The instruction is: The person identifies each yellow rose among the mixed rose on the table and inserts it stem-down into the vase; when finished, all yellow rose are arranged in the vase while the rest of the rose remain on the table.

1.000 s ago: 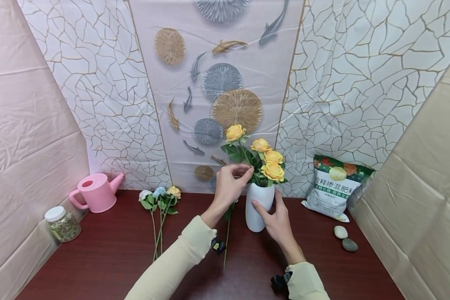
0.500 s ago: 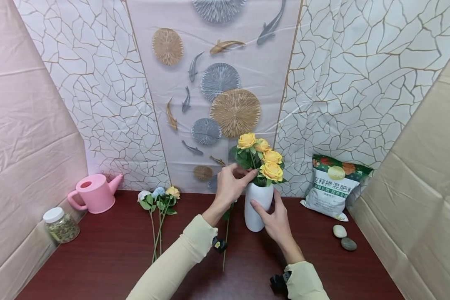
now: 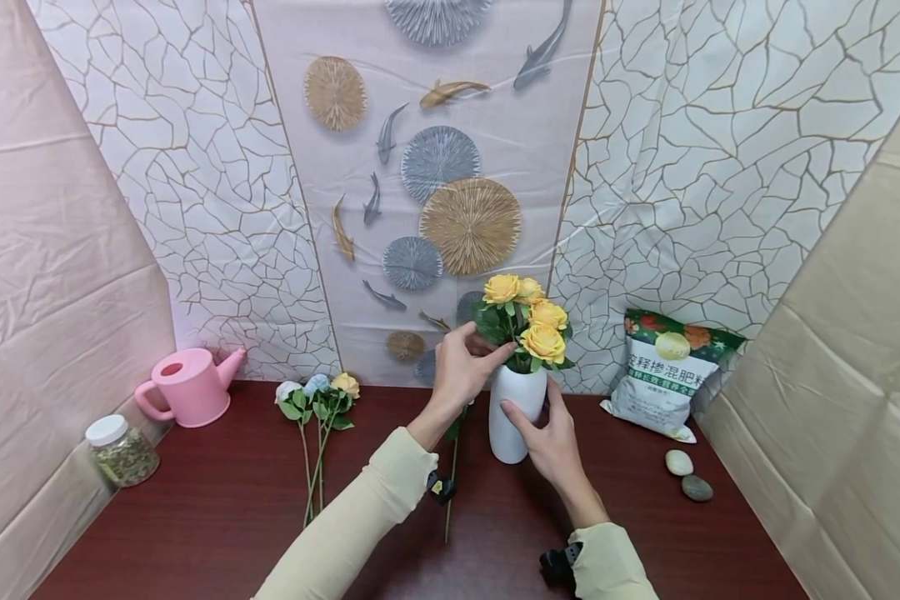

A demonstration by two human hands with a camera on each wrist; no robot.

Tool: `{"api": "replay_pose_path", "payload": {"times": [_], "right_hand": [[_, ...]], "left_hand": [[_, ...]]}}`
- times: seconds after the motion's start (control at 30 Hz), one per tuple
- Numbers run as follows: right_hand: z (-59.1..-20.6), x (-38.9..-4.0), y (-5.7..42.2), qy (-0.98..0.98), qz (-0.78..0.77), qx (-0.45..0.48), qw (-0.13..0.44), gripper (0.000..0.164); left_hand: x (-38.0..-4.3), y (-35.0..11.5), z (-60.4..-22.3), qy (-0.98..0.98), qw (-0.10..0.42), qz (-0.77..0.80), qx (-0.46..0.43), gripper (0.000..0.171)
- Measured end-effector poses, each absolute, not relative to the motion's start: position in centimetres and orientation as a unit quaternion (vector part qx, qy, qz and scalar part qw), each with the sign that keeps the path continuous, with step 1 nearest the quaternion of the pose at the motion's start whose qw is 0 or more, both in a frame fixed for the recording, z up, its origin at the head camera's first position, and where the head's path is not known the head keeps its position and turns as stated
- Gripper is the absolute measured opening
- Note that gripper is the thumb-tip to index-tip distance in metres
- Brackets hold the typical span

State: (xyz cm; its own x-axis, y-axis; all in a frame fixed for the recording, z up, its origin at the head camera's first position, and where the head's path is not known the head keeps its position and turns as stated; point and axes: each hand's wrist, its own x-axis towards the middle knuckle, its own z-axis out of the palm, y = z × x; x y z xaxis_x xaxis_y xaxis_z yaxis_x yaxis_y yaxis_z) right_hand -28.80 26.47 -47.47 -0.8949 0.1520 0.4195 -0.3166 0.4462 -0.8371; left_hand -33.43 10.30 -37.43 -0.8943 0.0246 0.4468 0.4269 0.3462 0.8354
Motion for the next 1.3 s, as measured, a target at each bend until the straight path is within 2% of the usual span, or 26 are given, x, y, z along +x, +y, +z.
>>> {"api": "replay_pose_path", "payload": {"times": [0.33, 0.6, 0.73, 1.0, 1.3], "right_hand": [[-47.4, -28.6, 26.3, -0.819, 0.525, 0.055, 0.225, 0.078], [-47.5, -28.6, 26.4, -0.816, 0.529, 0.057, 0.227, 0.079], [-47.6, -28.7, 26.4, -0.818, 0.526, 0.050, 0.227, 0.079], [-47.6, -28.9, 26.3, -0.816, 0.526, 0.051, 0.233, 0.078], [-47.6, -28.9, 26.4, -0.815, 0.530, 0.046, 0.229, 0.078]], "left_hand": [[-33.2, 9.5, -38.2, -0.787, 0.159, -0.573, -0.164, 0.029], [-32.6, 7.0, -38.9, -0.753, 0.141, -0.610, -0.202, 0.038], [-32.5, 5.2, -39.4, -0.739, 0.138, -0.625, -0.209, 0.031], [-32.8, 0.6, -41.0, -0.768, 0.157, -0.590, -0.194, 0.030], [-32.9, -5.5, -43.3, -0.806, 0.196, -0.539, -0.147, 0.015]]}}
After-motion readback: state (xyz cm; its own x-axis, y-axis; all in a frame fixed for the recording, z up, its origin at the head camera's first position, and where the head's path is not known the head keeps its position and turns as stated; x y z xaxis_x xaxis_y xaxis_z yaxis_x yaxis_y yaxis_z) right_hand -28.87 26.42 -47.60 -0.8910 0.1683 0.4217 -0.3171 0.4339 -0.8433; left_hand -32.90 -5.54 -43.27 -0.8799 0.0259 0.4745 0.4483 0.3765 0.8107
